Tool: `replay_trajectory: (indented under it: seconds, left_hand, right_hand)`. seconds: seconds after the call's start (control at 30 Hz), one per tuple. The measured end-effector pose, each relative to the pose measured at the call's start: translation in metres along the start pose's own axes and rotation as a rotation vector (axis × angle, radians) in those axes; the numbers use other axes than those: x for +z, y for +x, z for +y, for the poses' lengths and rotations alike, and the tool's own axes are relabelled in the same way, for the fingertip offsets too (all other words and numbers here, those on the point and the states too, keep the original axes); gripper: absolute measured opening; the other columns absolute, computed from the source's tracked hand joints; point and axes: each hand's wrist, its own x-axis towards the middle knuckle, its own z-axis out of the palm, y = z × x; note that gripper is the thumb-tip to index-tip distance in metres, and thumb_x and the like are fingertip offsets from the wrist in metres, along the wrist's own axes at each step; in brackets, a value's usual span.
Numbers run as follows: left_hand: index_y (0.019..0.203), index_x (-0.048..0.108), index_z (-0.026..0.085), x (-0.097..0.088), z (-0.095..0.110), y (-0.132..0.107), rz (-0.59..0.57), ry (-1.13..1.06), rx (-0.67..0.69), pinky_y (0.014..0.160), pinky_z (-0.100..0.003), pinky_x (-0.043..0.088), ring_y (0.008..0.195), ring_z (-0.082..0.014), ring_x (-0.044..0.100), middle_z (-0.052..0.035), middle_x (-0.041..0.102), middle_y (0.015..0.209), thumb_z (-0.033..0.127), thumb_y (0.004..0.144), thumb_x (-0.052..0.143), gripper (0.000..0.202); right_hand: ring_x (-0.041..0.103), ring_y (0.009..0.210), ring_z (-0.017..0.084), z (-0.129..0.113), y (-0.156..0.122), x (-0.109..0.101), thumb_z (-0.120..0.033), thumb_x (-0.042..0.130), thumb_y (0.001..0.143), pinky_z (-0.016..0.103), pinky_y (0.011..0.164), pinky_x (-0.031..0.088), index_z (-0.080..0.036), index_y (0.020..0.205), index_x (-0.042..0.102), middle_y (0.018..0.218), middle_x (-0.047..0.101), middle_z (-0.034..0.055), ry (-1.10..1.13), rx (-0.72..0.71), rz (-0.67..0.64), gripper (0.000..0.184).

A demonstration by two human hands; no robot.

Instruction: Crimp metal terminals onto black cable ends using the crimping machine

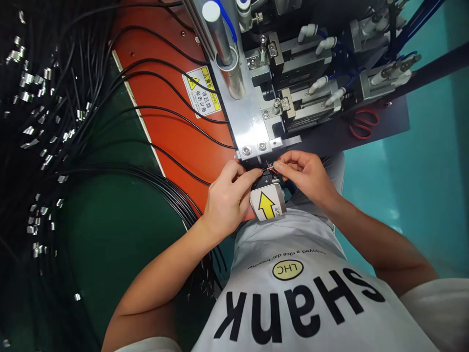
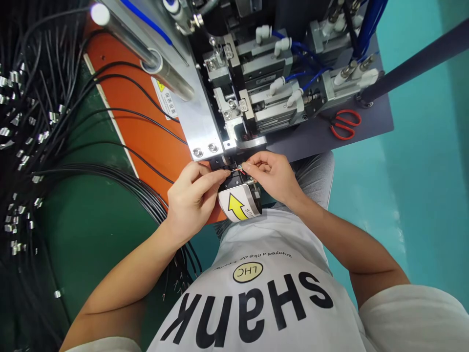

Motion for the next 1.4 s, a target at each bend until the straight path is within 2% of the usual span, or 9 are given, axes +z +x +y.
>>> replay_trajectory:
  seconds: [0.3, 0.6, 0.93, 1.17, 1.4]
  left_hand:
    - [0.115, 0.066, 0.021, 0.0012, -0.0011, -0.0018, -0.031, 0.075, 0.011, 0.064, -0.025, 0.047, 0.080, -0.0146, 0.055, -0.0035, 0.050, 0.085, 0.011, 0.093, 0.048, 0.030]
    - [0.117, 0.065, 0.022, 0.0022, -0.0014, -0.0017, -0.050, 0.067, 0.007, 0.067, -0.026, 0.048, 0.085, -0.0159, 0.056, -0.0049, 0.052, 0.089, 0.013, 0.094, 0.045, 0.031]
    - [0.116, 0.065, 0.021, 0.0040, 0.0003, -0.0016, -0.069, 0.117, -0.004, 0.067, -0.028, 0.046, 0.085, -0.0172, 0.056, -0.0068, 0.053, 0.092, 0.016, 0.095, 0.042, 0.031]
    - [0.120, 0.064, 0.022, 0.0040, -0.0022, -0.0024, -0.104, 0.157, 0.008, 0.068, -0.028, 0.044, 0.084, -0.0177, 0.057, -0.0085, 0.057, 0.095, 0.015, 0.094, 0.042, 0.035]
    - [0.120, 0.065, 0.021, 0.0046, 0.0007, -0.0021, -0.100, 0.249, 0.038, 0.069, -0.030, 0.044, 0.084, -0.0193, 0.057, -0.0102, 0.059, 0.096, 0.018, 0.096, 0.042, 0.034]
  right_hand:
    - [0.054, 0.061, 0.011, 0.0010, 0.0019, 0.0003, -0.040, 0.076, 0.079, 0.027, 0.057, 0.043, -0.017, 0.076, 0.066, 0.071, 0.064, 0.0008, -0.020, -0.033, -0.002, 0.024]
    - [0.054, 0.063, 0.012, 0.0050, 0.0032, 0.0006, -0.035, 0.072, 0.083, 0.028, 0.060, 0.043, -0.017, 0.078, 0.066, 0.071, 0.063, 0.0005, -0.059, -0.100, 0.005, 0.019]
    - [0.056, 0.063, 0.012, 0.0033, 0.0017, 0.0010, -0.039, 0.073, 0.082, 0.027, 0.060, 0.046, -0.018, 0.081, 0.066, 0.072, 0.063, 0.0006, 0.003, -0.041, -0.017, 0.022]
    - [0.054, 0.056, 0.010, 0.0027, 0.0052, 0.0034, -0.035, 0.073, 0.081, 0.026, 0.055, 0.045, -0.018, 0.079, 0.063, 0.068, 0.060, -0.0018, 0.057, 0.019, -0.039, 0.020]
    - [0.055, 0.053, 0.011, 0.0051, 0.0051, 0.0031, -0.036, 0.071, 0.082, 0.026, 0.052, 0.044, -0.019, 0.079, 0.062, 0.066, 0.060, -0.0021, -0.027, -0.020, 0.007, 0.019]
